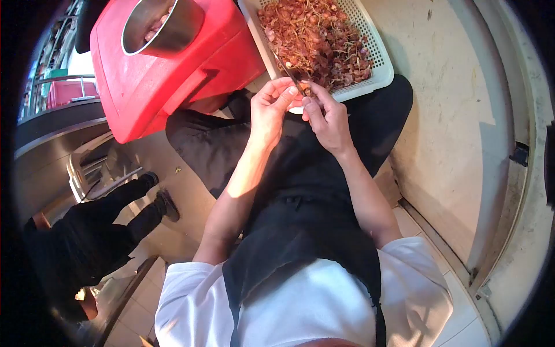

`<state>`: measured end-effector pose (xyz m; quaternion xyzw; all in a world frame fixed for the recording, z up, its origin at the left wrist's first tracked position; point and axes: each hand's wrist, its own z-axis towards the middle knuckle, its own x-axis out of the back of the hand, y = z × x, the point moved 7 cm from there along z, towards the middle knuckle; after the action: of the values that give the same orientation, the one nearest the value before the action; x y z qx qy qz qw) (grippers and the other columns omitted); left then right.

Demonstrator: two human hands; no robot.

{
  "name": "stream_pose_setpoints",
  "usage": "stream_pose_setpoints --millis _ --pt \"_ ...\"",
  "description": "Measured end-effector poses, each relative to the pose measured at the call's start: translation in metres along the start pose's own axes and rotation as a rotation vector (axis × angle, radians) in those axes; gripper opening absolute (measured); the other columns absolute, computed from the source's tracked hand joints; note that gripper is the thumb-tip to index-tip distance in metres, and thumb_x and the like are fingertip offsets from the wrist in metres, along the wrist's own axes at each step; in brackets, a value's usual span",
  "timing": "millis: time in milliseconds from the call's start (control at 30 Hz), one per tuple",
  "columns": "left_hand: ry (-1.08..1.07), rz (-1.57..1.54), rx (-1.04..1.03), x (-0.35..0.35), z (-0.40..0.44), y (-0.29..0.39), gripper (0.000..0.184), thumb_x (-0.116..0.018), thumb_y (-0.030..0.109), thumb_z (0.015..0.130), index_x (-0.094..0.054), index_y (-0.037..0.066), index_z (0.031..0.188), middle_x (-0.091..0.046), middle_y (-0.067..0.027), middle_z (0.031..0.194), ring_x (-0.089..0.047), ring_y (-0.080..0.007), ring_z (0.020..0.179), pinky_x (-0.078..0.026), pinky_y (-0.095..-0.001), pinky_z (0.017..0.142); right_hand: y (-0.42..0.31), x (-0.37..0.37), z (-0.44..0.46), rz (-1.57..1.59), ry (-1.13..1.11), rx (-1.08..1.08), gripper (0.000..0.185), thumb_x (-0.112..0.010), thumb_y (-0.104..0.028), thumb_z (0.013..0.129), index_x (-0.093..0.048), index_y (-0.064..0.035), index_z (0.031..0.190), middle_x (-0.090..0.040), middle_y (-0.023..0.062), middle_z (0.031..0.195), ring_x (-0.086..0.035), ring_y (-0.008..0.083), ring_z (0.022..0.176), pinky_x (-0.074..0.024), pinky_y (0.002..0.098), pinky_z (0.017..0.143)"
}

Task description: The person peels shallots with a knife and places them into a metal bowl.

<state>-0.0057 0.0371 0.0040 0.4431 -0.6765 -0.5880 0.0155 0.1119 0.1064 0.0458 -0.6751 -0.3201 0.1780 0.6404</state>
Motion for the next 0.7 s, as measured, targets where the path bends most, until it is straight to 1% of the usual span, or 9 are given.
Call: stream_pose_setpoints --millis 167,367,467,567,667,700 --pt "0.010 0.110 -0.090 0.000 -0.005 0.009 0.024 -0.067 0.004 0.088 -0.061 -0.004 0.110 -0.067 -0.0095 0.095 -0.066 -0.0155 0.080 -0.055 -0.0289 0.074 -0.004 -0.004 -0.001 0.032 0.009 0.011 0.033 -0.056 -0.023 0.096 -0.057 -0.0019 0.121 -0.065 0.0072 0.070 -0.060 0.0098 0.061 -0.0476 0.0268 0.058" --pt "0.034 0.247 -0.210 -0.005 -0.014 0.016 0.024 -0.066 0.004 0.090 -0.061 -0.005 0.112 -0.068 -0.0104 0.098 -0.066 -0.0140 0.084 -0.053 -0.0273 0.077 0.007 -0.006 0.000 0.129 0.000 -0.039 0.032 -0.056 -0.023 0.097 -0.057 0.0008 0.118 -0.065 0.0045 0.072 -0.059 0.0092 0.060 -0.0472 0.0260 0.057" --pt "0.050 0.263 -0.248 -0.005 -0.017 0.014 0.024 -0.065 0.003 0.090 -0.061 -0.005 0.112 -0.068 -0.0106 0.100 -0.065 -0.0123 0.085 -0.052 -0.0265 0.077 0.007 -0.008 -0.001 0.182 -0.004 -0.022 0.031 -0.056 -0.023 0.097 -0.058 0.0018 0.115 -0.064 0.0025 0.071 -0.056 0.0069 0.057 -0.0446 0.0235 0.053" --pt "0.051 0.288 -0.311 -0.007 -0.020 0.017 0.024 -0.065 0.003 0.090 -0.061 -0.004 0.112 -0.069 -0.0106 0.099 -0.065 -0.0120 0.084 -0.052 -0.0261 0.077 0.009 -0.010 -0.002 0.268 -0.044 -0.070 0.031 -0.056 -0.023 0.097 -0.057 0.0014 0.116 -0.061 0.0009 0.069 -0.052 0.0045 0.055 -0.0403 0.0209 0.050" --pt "0.043 0.285 -0.325 -0.005 -0.020 0.017 0.023 -0.065 0.003 0.090 -0.061 -0.005 0.111 -0.069 -0.0109 0.097 -0.065 -0.0119 0.083 -0.052 -0.0260 0.077 0.017 -0.014 -0.002 0.421 -0.094 -0.147 0.031 -0.056 -0.022 0.097 -0.055 0.0005 0.119 -0.059 0.0004 0.067 -0.050 0.0031 0.054 -0.0378 0.0196 0.048" --pt "0.045 0.255 -0.281 -0.004 -0.018 0.015 0.022 -0.064 0.003 0.090 -0.061 -0.005 0.110 -0.069 -0.0109 0.096 -0.065 -0.0123 0.082 -0.053 -0.0263 0.076 0.018 -0.014 -0.002 0.392 -0.100 -0.143 0.032 -0.056 -0.023 0.097 -0.055 0.0000 0.120 -0.059 0.0006 0.067 -0.050 0.0034 0.054 -0.0379 0.0201 0.048"
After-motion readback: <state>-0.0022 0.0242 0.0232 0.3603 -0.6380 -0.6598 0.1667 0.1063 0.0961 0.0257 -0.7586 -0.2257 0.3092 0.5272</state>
